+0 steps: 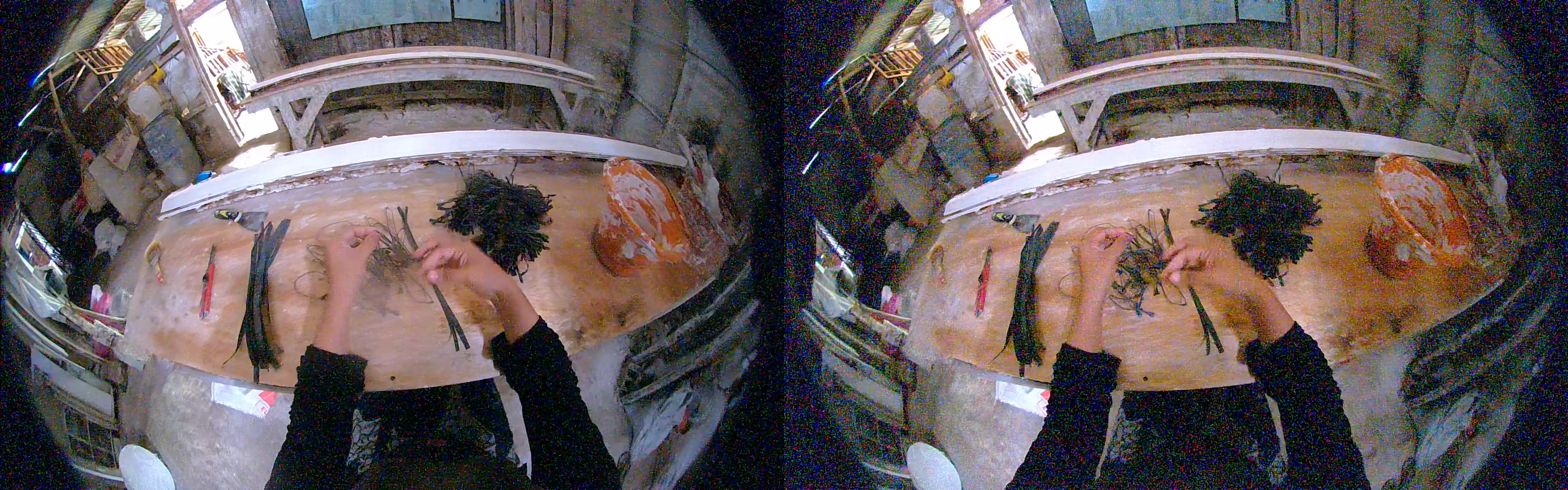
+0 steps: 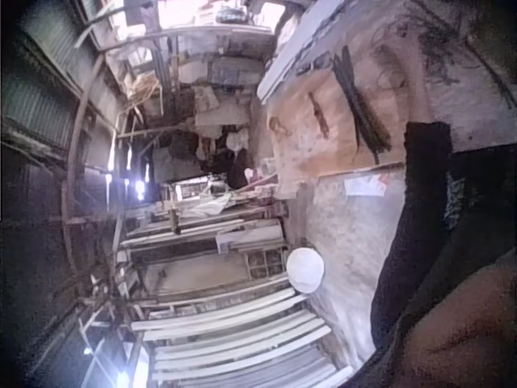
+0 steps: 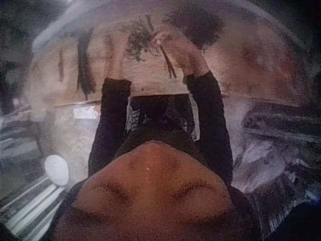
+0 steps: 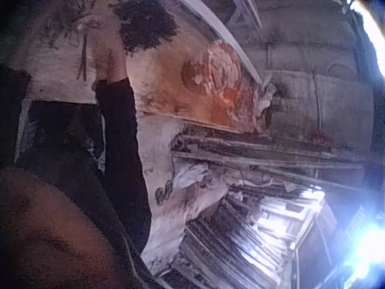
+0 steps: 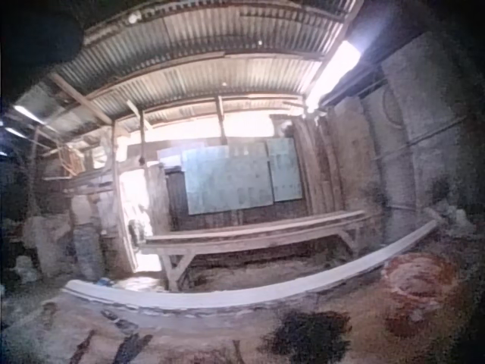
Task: The person separates tangled black rubber strips on a wooden workbench by hand, pulling individual strands apart and placing them into a pile. The person handles the strips one at a time, untangling and organizing them without using tools.
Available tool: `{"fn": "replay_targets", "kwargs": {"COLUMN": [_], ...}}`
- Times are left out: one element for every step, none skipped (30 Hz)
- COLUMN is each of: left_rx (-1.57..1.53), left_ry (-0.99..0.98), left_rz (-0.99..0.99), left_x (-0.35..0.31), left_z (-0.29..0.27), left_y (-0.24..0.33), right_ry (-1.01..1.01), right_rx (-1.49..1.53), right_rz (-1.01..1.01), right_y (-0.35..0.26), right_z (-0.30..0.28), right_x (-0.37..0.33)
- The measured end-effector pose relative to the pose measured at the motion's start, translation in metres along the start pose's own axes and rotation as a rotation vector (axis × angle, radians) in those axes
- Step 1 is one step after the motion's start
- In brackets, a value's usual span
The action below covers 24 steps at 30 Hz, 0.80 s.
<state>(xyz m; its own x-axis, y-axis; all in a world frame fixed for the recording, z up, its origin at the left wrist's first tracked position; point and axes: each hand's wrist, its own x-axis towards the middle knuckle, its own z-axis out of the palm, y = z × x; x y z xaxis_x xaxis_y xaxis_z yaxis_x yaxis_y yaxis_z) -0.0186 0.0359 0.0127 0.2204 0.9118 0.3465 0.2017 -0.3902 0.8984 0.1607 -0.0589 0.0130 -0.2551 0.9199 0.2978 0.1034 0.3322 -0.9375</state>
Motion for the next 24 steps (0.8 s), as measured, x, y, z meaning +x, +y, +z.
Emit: {"fn": "replay_targets", "kwargs": {"left_rx": [0.001,0.035,0.069,0.103,0.062,0.02,-0.022,-0.043,-0.063,-0.083,-0.092,-0.104,-0.115,-0.111,-0.105,-0.103,-0.167,-0.227,-0.288,-0.288,-0.289,-0.29,-0.324,-0.354], "left_ry": [0.028,0.038,0.047,0.056,0.057,0.054,0.052,0.017,-0.015,-0.048,-0.088,-0.125,-0.163,-0.225,-0.287,-0.354,-0.472,-0.585,-0.696,-0.757,-0.823,-0.889,-0.893,-0.891], "left_rz": [0.029,0.082,0.135,0.188,0.175,0.161,0.147,0.131,0.117,0.103,0.088,0.072,0.057,0.066,0.073,0.083,0.066,0.045,0.025,0.019,0.015,0.011,-0.024,-0.061], "left_x": [0.001,0.003,0.005,0.007,0.007,0.006,0.005,0.003,0.0,-0.002,-0.002,-0.002,-0.003,-0.005,-0.008,-0.011,-0.015,-0.021,-0.026,-0.034,-0.042,-0.046,-0.047,-0.046], "left_z": [0.0,0.0,0.0,0.001,0.001,0.004,0.006,0.007,0.007,0.007,0.009,0.01,0.011,0.013,0.015,0.019,0.022,0.024,0.026,0.031,0.037,0.04,0.04,0.038], "left_y": [-0.004,-0.012,-0.018,-0.024,-0.03,-0.027,-0.024,-0.021,-0.013,-0.009,-0.011,-0.013,-0.014,-0.016,-0.015,-0.011,-0.007,0.0,0.005,0.008,0.011,0.014,0.018,0.022], "right_ry": [-0.006,-0.012,-0.016,-0.026,-0.035,-0.041,-0.016,0.01,0.034,0.074,0.114,0.153,0.253,0.353,0.452,0.543,0.634,0.719,0.761,0.802,0.85,0.858,0.865,0.867], "right_rx": [0.104,0.207,0.31,0.293,0.276,0.259,0.27,0.28,0.291,0.282,0.273,0.262,0.251,0.241,0.231,0.144,0.055,-0.029,-0.067,-0.104,-0.146,-0.21,-0.275,-0.334], "right_rz": [0.041,0.082,0.124,0.092,0.06,0.029,0.049,0.069,0.088,0.066,0.045,0.025,0.015,0.005,-0.004,-0.045,-0.085,-0.124,-0.093,-0.061,-0.028,-0.02,-0.012,-0.005], "right_y": [-0.007,-0.013,-0.016,-0.016,-0.016,-0.014,-0.013,-0.012,-0.011,-0.009,-0.005,-0.003,-0.001,0.001,0.005,0.014,0.025,0.034,0.035,0.035,0.035,0.036,0.038,0.035], "right_z": [0.009,0.017,0.02,0.019,0.016,0.014,0.013,0.012,0.012,0.011,0.009,0.007,0.006,0.004,0.002,-0.003,-0.01,-0.014,-0.016,-0.017,-0.019,-0.018,-0.017,-0.014], "right_x": [-0.002,-0.004,-0.005,-0.004,-0.001,0.0,-0.001,-0.002,-0.003,-0.003,-0.003,-0.001,0.0,0.002,0.004,0.005,0.005,0.006,0.007,0.009,0.008,0.008,0.007,0.008]}}
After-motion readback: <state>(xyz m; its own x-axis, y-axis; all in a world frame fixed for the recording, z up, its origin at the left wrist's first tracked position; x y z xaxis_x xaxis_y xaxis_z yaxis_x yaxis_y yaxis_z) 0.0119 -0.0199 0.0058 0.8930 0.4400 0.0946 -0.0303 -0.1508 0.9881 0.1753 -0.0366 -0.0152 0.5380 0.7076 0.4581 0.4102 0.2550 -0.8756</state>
